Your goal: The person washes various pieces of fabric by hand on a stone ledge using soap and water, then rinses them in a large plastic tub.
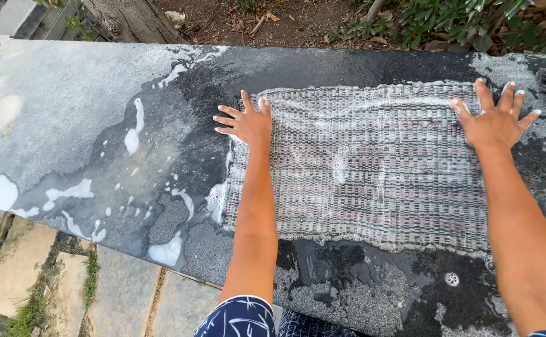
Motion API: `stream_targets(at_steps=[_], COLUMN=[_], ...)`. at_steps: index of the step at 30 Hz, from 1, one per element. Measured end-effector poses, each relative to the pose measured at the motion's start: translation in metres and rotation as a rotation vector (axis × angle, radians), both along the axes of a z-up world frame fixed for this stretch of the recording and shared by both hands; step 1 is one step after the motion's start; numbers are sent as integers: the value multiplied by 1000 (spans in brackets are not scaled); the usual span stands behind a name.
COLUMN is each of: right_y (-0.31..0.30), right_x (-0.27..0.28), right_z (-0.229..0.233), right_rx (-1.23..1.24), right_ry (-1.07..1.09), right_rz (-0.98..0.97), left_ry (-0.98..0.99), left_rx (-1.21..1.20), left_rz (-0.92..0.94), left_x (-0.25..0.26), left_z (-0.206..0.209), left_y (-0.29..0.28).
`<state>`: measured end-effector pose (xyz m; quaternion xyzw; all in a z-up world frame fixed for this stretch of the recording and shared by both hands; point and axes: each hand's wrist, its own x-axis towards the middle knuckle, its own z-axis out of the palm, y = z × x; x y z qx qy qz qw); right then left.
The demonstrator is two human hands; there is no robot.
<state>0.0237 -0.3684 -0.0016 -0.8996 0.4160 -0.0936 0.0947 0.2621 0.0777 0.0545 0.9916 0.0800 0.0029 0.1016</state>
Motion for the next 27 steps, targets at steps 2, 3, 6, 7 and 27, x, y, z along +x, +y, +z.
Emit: stream_targets(at_steps=[2, 3, 6, 7, 27], right_y=[2, 6, 52, 76, 133], right_x=[12, 19, 60, 72, 110], right_z=[-6, -4, 13, 19, 143], right_rx=[0, 1, -11, -22, -74], right_ry=[12, 16, 85, 72, -849], right_rz=[-31, -48, 117, 193, 692], left_ry=[-57, -87, -219, -251, -430], left_rx=[13, 21, -32, -119, -418], left_rz=[-13, -19, -90, -126, -608], left_x=[6, 7, 1, -7, 51], left_z=[-14, -22, -39, -40, 106], left_y=[-7, -13, -46, -56, -20])
